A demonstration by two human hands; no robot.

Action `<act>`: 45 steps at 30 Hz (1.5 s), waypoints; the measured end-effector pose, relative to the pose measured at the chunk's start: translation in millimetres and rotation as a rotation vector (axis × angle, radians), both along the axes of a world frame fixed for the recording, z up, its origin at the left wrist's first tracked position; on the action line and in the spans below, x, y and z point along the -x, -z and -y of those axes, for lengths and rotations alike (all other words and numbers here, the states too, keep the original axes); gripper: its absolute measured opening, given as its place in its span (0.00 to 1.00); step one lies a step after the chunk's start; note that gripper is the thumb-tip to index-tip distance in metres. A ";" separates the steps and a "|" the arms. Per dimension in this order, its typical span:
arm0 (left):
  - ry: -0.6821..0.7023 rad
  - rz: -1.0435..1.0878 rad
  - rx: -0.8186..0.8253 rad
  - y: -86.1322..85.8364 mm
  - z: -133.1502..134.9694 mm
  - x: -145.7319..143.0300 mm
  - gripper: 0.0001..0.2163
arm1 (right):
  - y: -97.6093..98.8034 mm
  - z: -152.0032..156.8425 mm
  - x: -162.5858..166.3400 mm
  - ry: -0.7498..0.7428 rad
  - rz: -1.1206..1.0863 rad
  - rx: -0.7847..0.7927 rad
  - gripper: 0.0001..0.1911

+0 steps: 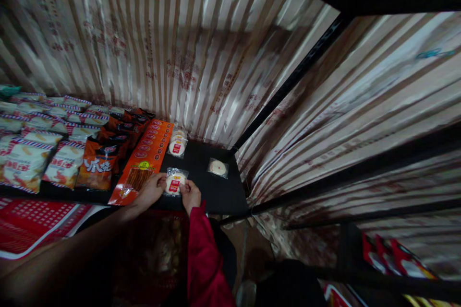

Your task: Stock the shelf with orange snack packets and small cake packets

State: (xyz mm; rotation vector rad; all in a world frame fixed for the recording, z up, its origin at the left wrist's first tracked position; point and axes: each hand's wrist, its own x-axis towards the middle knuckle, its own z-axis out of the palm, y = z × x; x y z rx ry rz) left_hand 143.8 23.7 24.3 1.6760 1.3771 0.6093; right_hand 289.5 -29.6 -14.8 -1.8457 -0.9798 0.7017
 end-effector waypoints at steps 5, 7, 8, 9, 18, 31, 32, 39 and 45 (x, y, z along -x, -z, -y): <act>0.033 -0.078 0.013 7.7 -8.8 -9.2 0.21 | -1.3 -7.3 -3.9 0.013 0.019 0.065 0.17; 0.050 -0.083 0.015 9.0 -10.5 -11.5 0.21 | -1.0 -10.4 -6.2 0.013 0.035 0.073 0.17; 0.055 -0.093 0.012 9.1 -11.1 -12.3 0.21 | -0.5 -12.3 -7.3 0.011 0.040 0.077 0.16; 0.056 -0.110 0.003 8.7 -11.7 -12.9 0.21 | 0.2 -14.3 -8.3 0.010 0.044 0.079 0.16; 0.065 -0.224 -0.061 2.2 -18.1 -16.7 0.19 | 7.2 -33.4 -12.7 0.011 0.093 0.108 0.14; -0.006 -0.218 -0.240 26.5 -22.7 -35.1 0.22 | 3.4 -69.2 -11.7 0.052 0.168 0.107 0.12; -0.010 -0.210 -0.258 30.0 -23.8 -36.8 0.22 | 2.4 -71.9 -11.4 0.053 0.165 0.109 0.12; 0.009 -0.143 -0.311 45.9 -31.4 -46.1 0.26 | -7.7 -86.6 -9.8 0.053 0.240 0.149 0.13; 0.040 -0.188 -0.284 45.6 -38.3 -50.5 0.27 | -6.6 -97.2 -12.2 0.046 0.251 0.128 0.14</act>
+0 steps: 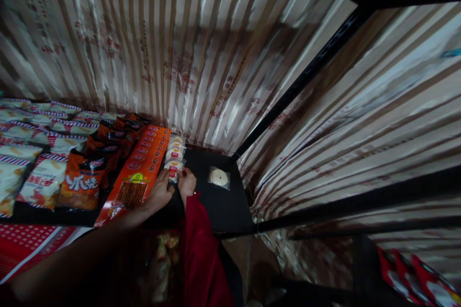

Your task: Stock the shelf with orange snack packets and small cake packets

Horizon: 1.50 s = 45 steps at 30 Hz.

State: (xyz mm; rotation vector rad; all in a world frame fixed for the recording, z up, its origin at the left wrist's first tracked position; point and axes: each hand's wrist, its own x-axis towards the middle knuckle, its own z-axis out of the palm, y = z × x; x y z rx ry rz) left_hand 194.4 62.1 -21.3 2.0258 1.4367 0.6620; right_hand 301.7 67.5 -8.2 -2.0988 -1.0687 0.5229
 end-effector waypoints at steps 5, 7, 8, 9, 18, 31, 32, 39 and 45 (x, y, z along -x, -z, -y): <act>0.020 -0.022 0.037 -1.9 -8.7 -3.2 0.28 | 6.6 -9.2 -2.5 0.002 -0.003 -0.067 0.14; 0.025 -0.022 0.038 -1.4 -11.4 -4.2 0.29 | 7.5 -13.0 -2.9 0.005 -0.003 -0.069 0.13; 0.023 -0.023 0.032 -1.0 -12.5 -4.6 0.29 | 7.6 -14.8 -2.9 0.005 -0.001 -0.069 0.13; 0.020 -0.025 0.027 -0.8 -13.5 -4.9 0.29 | 7.6 -16.6 -2.9 0.003 0.004 -0.071 0.13; 0.028 -0.056 0.058 -6.0 -21.5 -5.9 0.28 | 10.7 -26.6 -3.1 0.004 0.034 -0.076 0.13; 0.025 -0.068 0.010 2.6 -27.3 -10.5 0.28 | 10.0 -31.1 -4.1 0.028 0.026 -0.070 0.11; 0.023 -0.068 0.002 3.4 -27.0 -10.7 0.28 | 10.2 -31.1 -4.1 0.028 0.031 -0.068 0.11; 0.021 -0.072 0.004 -1.5 -23.6 -9.4 0.28 | 9.7 -30.2 -3.8 0.038 0.009 -0.084 0.10; 0.015 -0.029 -0.023 -12.0 -17.4 -7.5 0.26 | 11.6 -20.2 -2.2 0.049 0.011 -0.113 0.15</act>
